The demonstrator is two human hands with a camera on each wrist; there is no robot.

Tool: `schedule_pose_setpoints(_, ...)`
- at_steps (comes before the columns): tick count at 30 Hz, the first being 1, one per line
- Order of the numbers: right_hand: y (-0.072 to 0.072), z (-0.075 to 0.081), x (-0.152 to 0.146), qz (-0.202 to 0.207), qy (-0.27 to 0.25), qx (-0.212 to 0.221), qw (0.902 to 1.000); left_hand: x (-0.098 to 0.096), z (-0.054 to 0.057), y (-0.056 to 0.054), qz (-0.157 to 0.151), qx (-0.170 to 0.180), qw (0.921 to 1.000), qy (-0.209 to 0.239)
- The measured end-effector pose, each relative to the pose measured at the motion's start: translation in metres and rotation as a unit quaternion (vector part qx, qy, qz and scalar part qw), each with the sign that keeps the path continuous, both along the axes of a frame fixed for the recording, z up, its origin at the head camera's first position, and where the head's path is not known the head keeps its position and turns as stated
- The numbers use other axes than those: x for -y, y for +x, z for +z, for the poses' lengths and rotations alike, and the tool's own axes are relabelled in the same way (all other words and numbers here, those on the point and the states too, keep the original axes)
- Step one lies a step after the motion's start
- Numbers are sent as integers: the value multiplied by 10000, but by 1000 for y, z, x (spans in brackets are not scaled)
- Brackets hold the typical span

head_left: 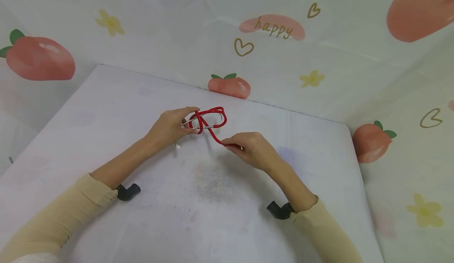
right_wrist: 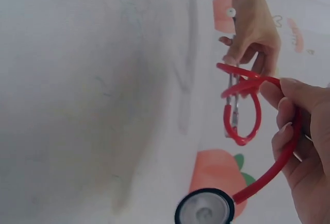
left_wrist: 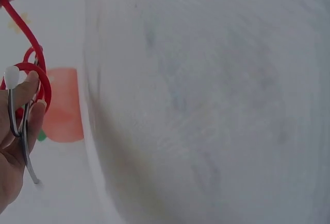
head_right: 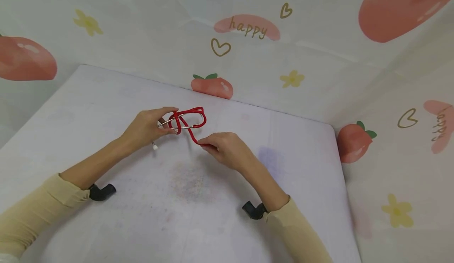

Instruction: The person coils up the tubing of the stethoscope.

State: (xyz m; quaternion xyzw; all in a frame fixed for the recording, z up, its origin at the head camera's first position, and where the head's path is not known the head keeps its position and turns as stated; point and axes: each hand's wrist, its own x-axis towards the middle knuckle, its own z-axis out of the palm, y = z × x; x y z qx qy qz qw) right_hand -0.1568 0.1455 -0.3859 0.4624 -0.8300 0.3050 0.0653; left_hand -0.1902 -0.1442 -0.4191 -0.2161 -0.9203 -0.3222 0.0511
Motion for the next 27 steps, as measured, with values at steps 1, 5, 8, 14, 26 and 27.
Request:
schedule_pose_setpoints(1,-1,2,0,56,4,34,10000,-1,0,0,-42,-45,10000,1)
schedule_pose_setpoints(5,-3,8,0,170,102,263,9995,-3,-1,3,-214,-214,9995,-17)
schedule_pose_setpoints(8,-4,13,1,233,129,394,9989,-4,-2,4,-296,-248,9993,-33)
schedule_pose_setpoints(14,-8,17,4,329,170,554,9978,-6,-2,7,-440,-240,9987,40)
schedule_pose_setpoints(26,-16,27,7,278,-164,880,9956,-8,-1,10,-982,-584,9933,199)
schedule_pose_setpoints(27,-17,28,7,279,-215,892,9954,-8,-1,11,-1058,-598,9923,226)
